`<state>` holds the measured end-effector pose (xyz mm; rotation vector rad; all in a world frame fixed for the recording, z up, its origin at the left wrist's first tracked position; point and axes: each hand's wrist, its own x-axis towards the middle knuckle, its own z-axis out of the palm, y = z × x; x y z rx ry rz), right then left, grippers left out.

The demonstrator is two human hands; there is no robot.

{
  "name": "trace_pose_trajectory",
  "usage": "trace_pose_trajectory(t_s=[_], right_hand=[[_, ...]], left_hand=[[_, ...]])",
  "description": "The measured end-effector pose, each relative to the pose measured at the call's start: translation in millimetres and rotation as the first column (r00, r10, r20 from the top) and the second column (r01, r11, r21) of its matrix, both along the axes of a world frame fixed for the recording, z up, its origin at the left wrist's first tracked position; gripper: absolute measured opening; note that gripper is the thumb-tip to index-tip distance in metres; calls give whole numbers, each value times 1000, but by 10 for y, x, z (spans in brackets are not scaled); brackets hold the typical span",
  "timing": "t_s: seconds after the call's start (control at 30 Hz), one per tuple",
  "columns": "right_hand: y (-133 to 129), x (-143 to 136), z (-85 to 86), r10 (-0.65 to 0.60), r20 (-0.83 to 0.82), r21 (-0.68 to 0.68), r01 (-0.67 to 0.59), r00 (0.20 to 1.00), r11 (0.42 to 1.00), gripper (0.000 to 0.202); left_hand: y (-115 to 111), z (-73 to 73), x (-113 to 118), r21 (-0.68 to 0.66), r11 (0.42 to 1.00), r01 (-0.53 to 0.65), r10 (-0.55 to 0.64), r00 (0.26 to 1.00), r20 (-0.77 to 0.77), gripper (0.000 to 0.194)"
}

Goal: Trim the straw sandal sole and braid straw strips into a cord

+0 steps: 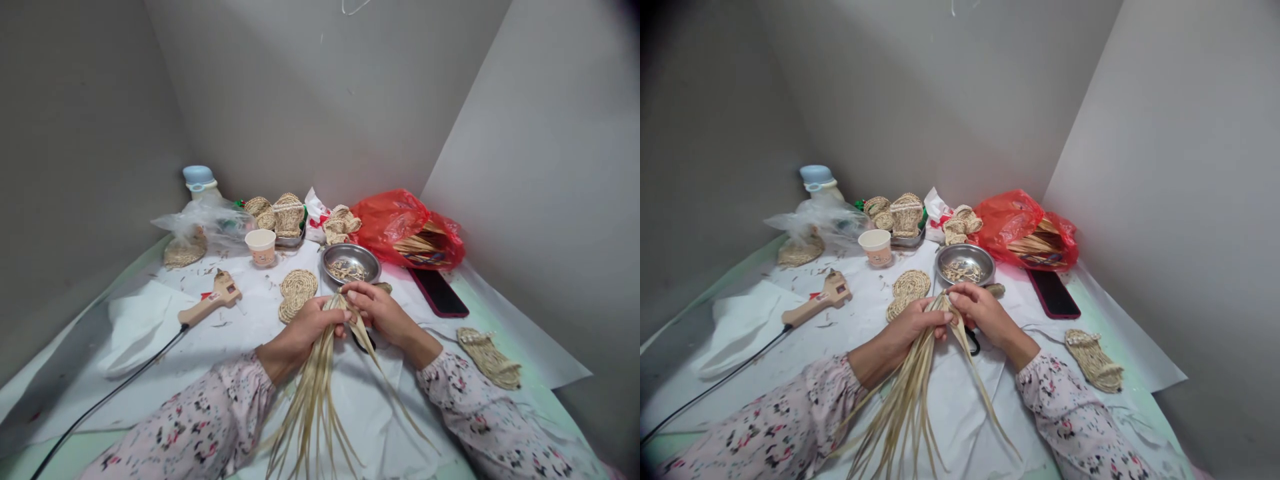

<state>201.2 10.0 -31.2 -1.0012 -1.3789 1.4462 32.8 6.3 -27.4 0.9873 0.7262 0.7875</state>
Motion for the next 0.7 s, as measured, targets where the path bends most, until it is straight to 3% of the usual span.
trace_pose_trajectory(t_s=[0.2,0.37,0.53,0.7], right_hand=[[-25,-55,13,8,12,-18,-8,1000,1000,30],[3,-61,-8,-91,-63,-48,88,994,995,26],[40,-39,-4,-179,-225,-102,160,958,982,27],[121,43,17,-293,-399,-125,265,869,956,22]], left_hand=[[-45,22,12,27,999,40,-39,999,-30,14],[-73,4,4,-18,991,135,-136,990,-41,14],[-125,-1,19,-28,971,239,-239,971,-24,20],[-149,-19,19,-77,918,389,-391,920,-20,25]])
